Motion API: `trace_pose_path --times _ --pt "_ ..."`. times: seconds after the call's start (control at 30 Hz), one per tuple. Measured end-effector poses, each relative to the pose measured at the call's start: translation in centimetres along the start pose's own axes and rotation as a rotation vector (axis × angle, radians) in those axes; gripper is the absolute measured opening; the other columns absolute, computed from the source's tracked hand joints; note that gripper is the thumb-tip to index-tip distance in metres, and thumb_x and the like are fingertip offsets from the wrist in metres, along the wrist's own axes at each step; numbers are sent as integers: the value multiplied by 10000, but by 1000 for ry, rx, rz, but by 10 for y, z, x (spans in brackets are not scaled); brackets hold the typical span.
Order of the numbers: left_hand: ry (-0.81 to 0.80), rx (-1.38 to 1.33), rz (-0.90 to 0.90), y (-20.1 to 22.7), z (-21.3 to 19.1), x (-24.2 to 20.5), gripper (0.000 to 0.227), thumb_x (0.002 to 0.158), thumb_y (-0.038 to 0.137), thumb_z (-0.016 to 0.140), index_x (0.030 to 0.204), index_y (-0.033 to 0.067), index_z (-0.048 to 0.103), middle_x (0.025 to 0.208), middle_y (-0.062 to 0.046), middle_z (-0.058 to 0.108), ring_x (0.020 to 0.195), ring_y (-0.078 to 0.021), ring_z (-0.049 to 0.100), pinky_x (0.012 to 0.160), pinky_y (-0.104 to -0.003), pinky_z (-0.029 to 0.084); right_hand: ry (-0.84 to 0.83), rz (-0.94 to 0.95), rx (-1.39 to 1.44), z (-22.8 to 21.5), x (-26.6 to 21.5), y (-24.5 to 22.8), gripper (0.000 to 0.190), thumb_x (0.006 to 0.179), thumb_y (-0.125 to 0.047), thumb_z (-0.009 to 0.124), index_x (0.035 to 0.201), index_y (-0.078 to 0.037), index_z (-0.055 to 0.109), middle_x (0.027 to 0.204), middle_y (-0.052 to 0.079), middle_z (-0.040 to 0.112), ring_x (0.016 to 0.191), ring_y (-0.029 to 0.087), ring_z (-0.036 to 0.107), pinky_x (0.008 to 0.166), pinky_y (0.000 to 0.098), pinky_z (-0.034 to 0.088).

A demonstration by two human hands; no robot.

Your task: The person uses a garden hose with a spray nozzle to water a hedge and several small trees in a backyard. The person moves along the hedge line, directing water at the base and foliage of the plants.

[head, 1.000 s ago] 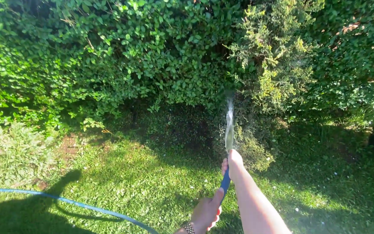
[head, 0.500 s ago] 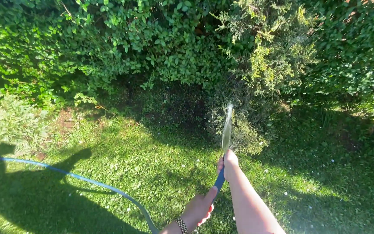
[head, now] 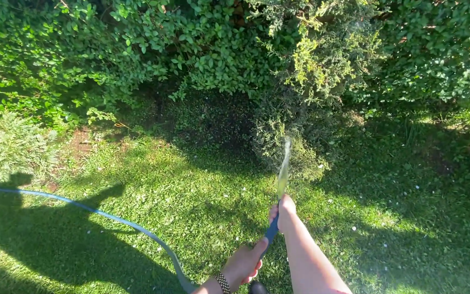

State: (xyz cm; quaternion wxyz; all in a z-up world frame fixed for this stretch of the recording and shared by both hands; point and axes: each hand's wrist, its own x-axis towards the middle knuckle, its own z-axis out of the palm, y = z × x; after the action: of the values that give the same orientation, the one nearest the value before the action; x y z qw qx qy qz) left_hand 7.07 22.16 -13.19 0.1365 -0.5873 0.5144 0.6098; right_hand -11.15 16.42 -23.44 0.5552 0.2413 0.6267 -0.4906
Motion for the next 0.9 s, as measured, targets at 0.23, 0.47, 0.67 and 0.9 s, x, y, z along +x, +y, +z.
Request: trace_pose_path --times 0.23,0.47,0.67,0.9 --pt "-16 70 3 -1 12 3 682 1059 697 440 607 195 528 481 87 453 342 -44 345 369 -197 283 -28 -7 32 -16 8 3 509 1115 -442 394 691 -163 430 529 -21 408 410 110 298 390 293 304" --pt "6 60 38 1 20 1 710 1041 716 430 562 198 514 469 86 431 371 -62 345 451 -224 312 -40 -20 0 -19 5 -2 513 1124 -447 358 714 -152 449 533 -26 410 410 112 316 386 301 322" --pt "23 82 71 -6 23 8 721 1038 746 391 563 217 512 469 109 418 381 -50 337 480 -233 317 -27 -23 -43 -14 0 -3 510 1114 -440 378 698 -155 450 540 -26 405 428 118 314 415 308 332" --pt "58 68 72 -8 23 5 705 1042 720 408 568 208 514 486 103 437 389 -51 351 483 -220 334 -25 -21 -75 -8 14 4 514 1103 -463 375 689 -165 442 534 -23 413 425 125 328 419 318 335"
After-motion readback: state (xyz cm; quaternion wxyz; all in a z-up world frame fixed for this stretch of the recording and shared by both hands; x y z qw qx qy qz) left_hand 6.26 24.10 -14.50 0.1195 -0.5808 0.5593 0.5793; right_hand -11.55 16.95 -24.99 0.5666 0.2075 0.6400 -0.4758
